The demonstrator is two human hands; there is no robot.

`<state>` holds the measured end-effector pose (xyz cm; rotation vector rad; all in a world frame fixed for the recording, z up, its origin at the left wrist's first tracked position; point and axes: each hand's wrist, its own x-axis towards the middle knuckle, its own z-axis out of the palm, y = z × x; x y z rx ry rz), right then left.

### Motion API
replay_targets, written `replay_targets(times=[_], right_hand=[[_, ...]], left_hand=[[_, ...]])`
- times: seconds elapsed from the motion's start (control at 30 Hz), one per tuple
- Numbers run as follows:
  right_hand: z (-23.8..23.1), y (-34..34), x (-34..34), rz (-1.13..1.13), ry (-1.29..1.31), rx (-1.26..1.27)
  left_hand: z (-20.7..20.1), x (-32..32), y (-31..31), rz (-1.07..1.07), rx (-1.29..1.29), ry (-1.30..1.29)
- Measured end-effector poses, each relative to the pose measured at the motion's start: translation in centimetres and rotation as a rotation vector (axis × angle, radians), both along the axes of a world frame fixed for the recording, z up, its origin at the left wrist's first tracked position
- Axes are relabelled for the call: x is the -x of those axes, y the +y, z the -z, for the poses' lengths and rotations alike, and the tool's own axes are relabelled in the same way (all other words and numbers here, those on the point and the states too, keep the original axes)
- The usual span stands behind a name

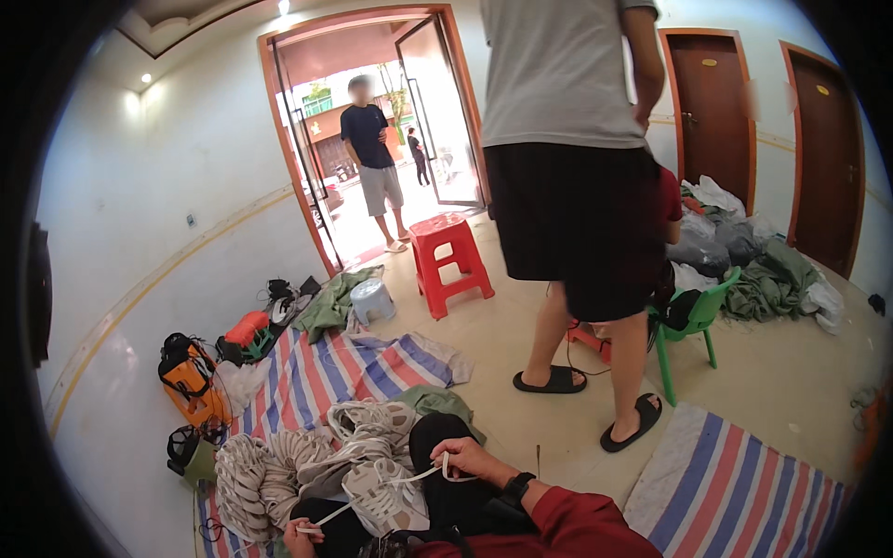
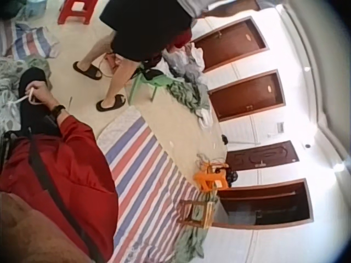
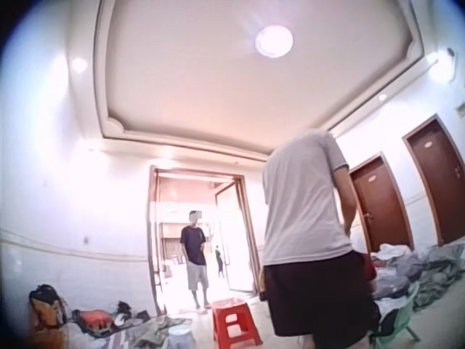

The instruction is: Lacing a pair of white and tan sneakers in a workshop environment.

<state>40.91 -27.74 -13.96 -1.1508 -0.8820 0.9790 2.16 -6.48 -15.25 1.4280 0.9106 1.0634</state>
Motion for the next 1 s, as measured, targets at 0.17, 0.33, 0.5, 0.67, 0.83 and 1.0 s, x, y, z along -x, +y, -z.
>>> replay_targets(times=[0.17, 0.33, 0.5, 0.67, 0.83, 1.0], right_hand=[[-1.1, 0.2, 0.8, -0.028, -0.010, 0.020], [-0.4, -0.3, 0.3, 0.007, -0.007, 0.022], [-0.3, -0.2, 0.1, 0.012, 0.004, 0.015], [-0.9, -0.4, 0.3, 0.014, 0.032, 0.023], [-1.3, -0.3, 0.5, 0.008, 0.051, 0.034], [-1.5, -0.5, 0.2, -0.036, 0.006, 0.041]], left_hand=[[2.3, 1.4, 1.3, -0.056, 0.051, -0.031], [0.9, -0.3, 0.3, -0.059, 0.047, -0.029], [0.5, 0.3, -0.1, -0.037, 0.043, -0.012], [0.3, 0.1, -0.3, -0.041, 0.027, -0.045], [0.4, 0.3, -0.4, -0.031, 0.055, -0.004], [-1.1, -0.4, -1.2, -0.063, 0.049, -0.030]])
